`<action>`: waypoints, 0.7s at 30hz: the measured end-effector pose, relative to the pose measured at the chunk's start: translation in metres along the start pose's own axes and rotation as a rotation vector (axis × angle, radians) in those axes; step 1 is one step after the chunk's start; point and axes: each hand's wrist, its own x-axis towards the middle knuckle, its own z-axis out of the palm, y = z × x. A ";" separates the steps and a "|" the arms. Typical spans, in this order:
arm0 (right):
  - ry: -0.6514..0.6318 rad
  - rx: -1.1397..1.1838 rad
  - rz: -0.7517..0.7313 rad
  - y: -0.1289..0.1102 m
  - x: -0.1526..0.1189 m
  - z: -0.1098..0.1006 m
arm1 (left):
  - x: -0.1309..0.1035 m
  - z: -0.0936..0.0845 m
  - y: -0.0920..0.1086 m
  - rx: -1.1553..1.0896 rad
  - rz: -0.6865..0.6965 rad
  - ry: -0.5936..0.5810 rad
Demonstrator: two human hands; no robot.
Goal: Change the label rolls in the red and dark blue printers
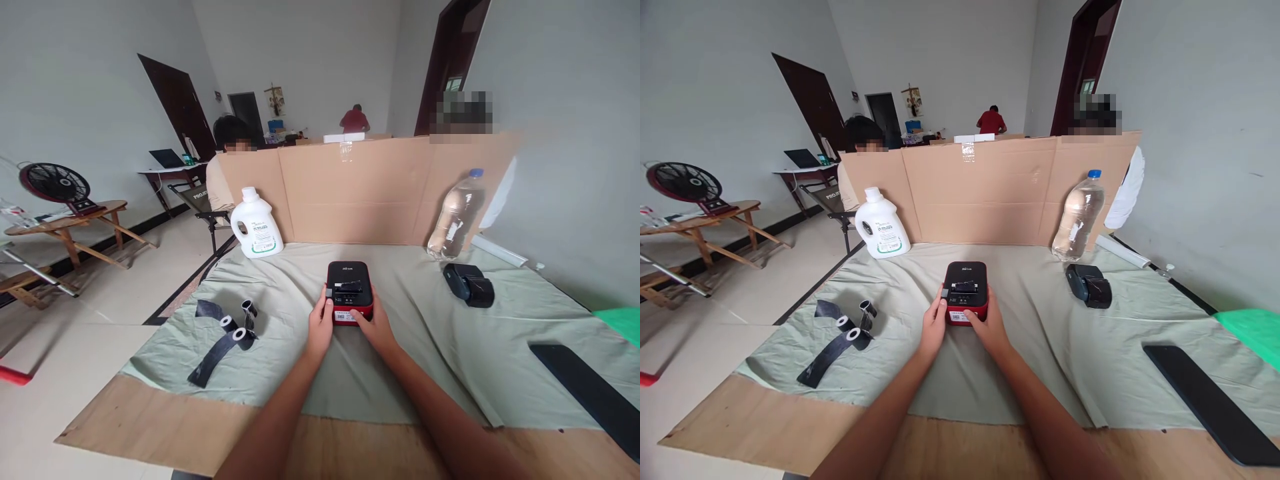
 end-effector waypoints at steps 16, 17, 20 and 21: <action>0.063 -0.195 -0.040 -0.007 -0.008 -0.005 | -0.001 -0.004 0.002 -0.035 -0.002 -0.068; 0.068 -0.201 -0.048 -0.009 -0.008 -0.005 | -0.001 -0.006 0.002 -0.032 0.012 -0.069; 0.092 -0.196 -0.068 -0.011 -0.007 -0.006 | 0.001 -0.010 0.001 -0.038 0.066 -0.092; 0.097 -0.182 -0.063 -0.011 -0.006 -0.007 | 0.002 -0.011 0.001 -0.036 0.078 -0.102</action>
